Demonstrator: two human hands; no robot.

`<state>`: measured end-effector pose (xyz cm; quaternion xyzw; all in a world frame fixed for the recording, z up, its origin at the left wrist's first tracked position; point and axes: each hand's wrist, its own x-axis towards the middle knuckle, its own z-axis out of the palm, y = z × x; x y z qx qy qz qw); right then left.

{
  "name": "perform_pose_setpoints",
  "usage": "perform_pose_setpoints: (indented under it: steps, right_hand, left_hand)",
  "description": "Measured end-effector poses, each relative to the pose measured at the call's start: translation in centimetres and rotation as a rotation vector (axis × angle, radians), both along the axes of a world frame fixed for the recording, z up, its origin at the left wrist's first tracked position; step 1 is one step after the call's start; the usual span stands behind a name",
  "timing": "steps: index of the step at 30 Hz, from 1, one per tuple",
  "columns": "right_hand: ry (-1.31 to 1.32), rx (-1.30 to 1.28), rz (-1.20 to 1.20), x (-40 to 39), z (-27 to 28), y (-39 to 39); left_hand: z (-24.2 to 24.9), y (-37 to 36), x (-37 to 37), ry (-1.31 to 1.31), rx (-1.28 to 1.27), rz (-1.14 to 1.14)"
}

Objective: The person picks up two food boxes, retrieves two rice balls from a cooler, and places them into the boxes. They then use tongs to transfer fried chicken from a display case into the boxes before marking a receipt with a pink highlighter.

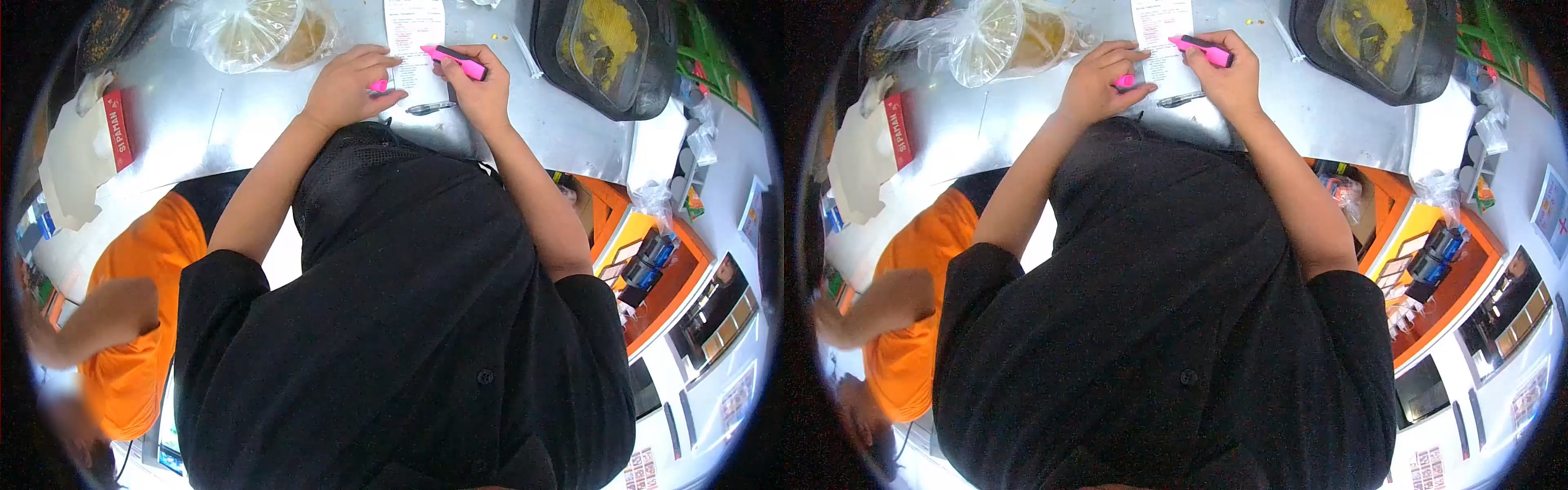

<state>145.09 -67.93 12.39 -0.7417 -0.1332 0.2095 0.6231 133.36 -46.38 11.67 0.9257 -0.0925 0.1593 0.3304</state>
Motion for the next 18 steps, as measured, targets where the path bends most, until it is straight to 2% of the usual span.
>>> perform_pose_setpoints:
  steps: [8,10,18]
  right_hand:
    - [-0.067,-0.1,-0.027,-1.0,1.5,-0.6]
    - [-0.114,-0.217,-0.007,-1.6,2.2,-0.5]
    - [-0.135,-0.222,-0.016,-2.3,2.4,0.1]
  left_hand:
    - [0.7,-0.2,0.2,0.07,-0.065,0.019]
    - [0.7,-0.3,0.3,0.061,-0.073,0.026]
    - [0.4,-0.3,0.3,0.054,-0.072,0.031]
